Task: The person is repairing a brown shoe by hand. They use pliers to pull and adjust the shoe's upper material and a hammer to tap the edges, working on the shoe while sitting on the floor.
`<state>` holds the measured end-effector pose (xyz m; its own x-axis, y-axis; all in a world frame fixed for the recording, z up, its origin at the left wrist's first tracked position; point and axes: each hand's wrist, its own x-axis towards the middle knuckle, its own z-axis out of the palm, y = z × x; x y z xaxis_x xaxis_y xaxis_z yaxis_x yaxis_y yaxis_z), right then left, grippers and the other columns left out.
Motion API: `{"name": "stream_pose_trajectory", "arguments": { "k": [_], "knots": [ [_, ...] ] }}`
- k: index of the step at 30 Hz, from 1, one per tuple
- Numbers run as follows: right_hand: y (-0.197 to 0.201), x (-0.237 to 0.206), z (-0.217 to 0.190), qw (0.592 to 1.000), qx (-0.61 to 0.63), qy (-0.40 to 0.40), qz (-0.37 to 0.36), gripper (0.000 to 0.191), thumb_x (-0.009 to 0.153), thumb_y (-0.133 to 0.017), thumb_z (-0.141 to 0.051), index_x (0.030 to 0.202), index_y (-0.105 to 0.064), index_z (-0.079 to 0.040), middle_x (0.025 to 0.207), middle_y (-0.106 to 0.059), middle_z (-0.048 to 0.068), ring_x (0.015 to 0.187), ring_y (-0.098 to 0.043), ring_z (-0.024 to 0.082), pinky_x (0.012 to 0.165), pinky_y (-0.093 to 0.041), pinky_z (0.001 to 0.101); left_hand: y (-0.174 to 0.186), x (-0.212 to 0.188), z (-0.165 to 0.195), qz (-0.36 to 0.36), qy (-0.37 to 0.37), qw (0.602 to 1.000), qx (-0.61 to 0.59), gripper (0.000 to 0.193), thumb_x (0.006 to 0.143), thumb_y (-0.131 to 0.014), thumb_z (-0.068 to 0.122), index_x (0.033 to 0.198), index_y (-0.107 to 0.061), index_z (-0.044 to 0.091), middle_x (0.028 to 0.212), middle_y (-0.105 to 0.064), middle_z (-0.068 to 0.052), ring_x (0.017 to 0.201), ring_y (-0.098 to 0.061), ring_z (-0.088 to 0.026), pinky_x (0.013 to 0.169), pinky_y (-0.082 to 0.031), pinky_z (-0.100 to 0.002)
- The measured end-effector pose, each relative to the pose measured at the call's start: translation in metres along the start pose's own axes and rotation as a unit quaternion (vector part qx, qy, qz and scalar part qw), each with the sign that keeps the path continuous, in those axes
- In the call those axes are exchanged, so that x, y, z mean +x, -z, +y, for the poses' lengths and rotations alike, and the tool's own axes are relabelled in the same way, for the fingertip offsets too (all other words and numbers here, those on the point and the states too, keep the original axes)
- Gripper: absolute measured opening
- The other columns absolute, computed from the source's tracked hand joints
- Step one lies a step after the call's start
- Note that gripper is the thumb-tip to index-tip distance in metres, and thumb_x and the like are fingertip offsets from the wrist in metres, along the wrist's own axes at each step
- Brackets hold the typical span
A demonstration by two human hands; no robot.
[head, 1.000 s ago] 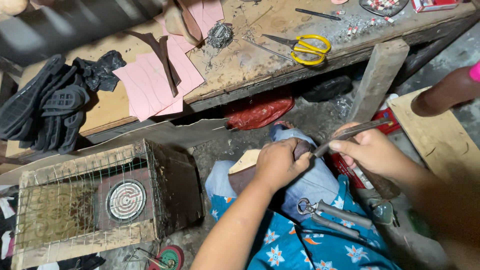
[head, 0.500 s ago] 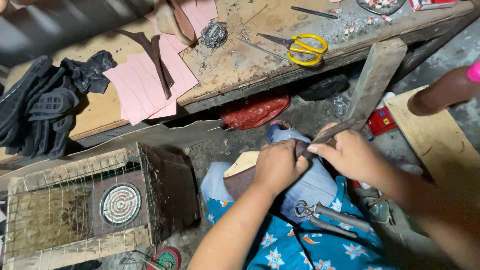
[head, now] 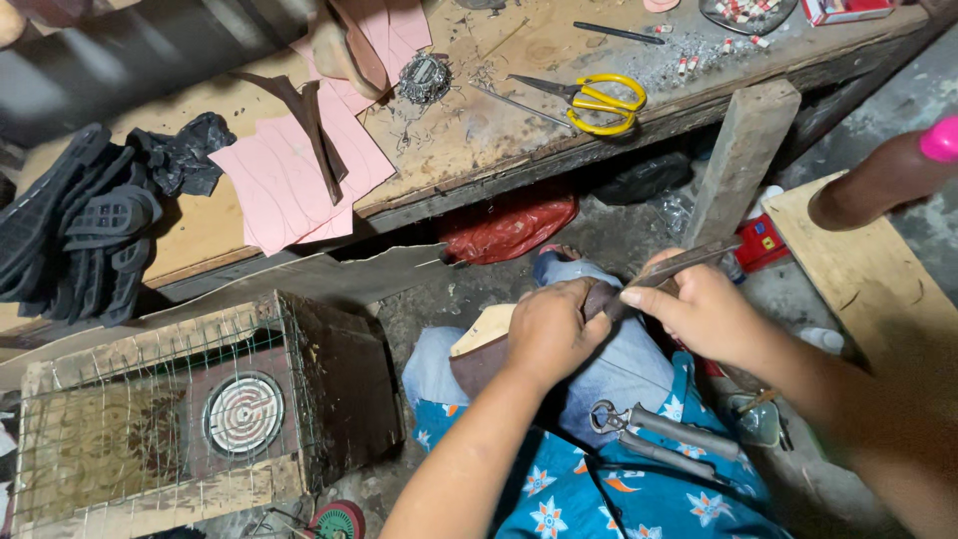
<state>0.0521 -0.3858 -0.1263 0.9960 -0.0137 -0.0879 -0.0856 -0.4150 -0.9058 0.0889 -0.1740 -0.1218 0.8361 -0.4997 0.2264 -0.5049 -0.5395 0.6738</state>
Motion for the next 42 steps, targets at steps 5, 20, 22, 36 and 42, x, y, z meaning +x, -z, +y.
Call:
{"name": "stream_pose_trajectory", "arguments": {
  "k": [5,20,22,36,42],
  "knots": [
    [-0.012,-0.016,-0.026,0.962,-0.231,0.128,0.065,0.028,0.086,-0.077,-0.031,0.095,-0.065,-0.008,0.08,-0.073,0.015,0.074,-0.072,0.036,0.063,-0.055,0.0431,-0.006,0.0,-0.002,-0.027,0.022,0.998,0.055,0.031,0.079,-0.073,0.03,0.1,-0.07,0.007,0.089,-0.073,-0.018,0.087,-0.07,-0.037,0.084,-0.051,-0.049],
    [-0.01,-0.031,0.021,0.939,0.286,0.147,0.12,0.021,0.1,-0.066,-0.017,0.113,-0.052,-0.007,0.093,-0.065,0.003,0.08,-0.065,0.01,0.075,-0.057,0.0274,0.038,-0.007,-0.024,-0.052,-0.007,0.999,0.002,0.068,0.067,-0.086,0.034,0.121,-0.058,0.003,0.114,-0.068,-0.023,0.11,-0.06,-0.044,0.098,-0.041,-0.052],
    [-0.019,-0.04,0.033,0.975,0.162,0.129,0.076,0.019,0.096,-0.069,-0.013,0.107,-0.058,-0.003,0.093,-0.065,0.005,0.084,-0.063,0.011,0.077,-0.055,0.0272,0.046,-0.011,-0.029,-0.086,0.034,0.995,-0.035,0.065,0.073,-0.085,0.032,0.126,-0.059,0.004,0.117,-0.068,-0.022,0.112,-0.062,-0.043,0.097,-0.047,-0.047],
    [-0.025,-0.058,0.038,0.961,0.017,0.22,0.169,0.038,0.106,-0.069,-0.028,0.132,-0.051,-0.006,0.1,-0.066,0.011,0.086,-0.069,0.019,0.08,-0.058,0.0302,0.032,-0.004,-0.069,-0.228,0.213,0.896,-0.315,0.056,0.078,-0.083,0.02,0.127,-0.062,0.004,0.111,-0.074,-0.009,0.101,-0.068,-0.017,0.091,-0.055,-0.032],
    [-0.008,-0.063,0.01,0.99,-0.123,0.005,0.067,0.043,0.092,-0.069,-0.033,0.12,-0.058,-0.002,0.093,-0.071,0.022,0.085,-0.069,0.035,0.075,-0.056,0.0437,0.031,-0.007,-0.064,-0.208,0.204,0.911,-0.29,0.06,0.078,-0.082,0.018,0.132,-0.06,0.003,0.114,-0.074,-0.008,0.103,-0.068,-0.016,0.091,-0.055,-0.031]
  ]
}}
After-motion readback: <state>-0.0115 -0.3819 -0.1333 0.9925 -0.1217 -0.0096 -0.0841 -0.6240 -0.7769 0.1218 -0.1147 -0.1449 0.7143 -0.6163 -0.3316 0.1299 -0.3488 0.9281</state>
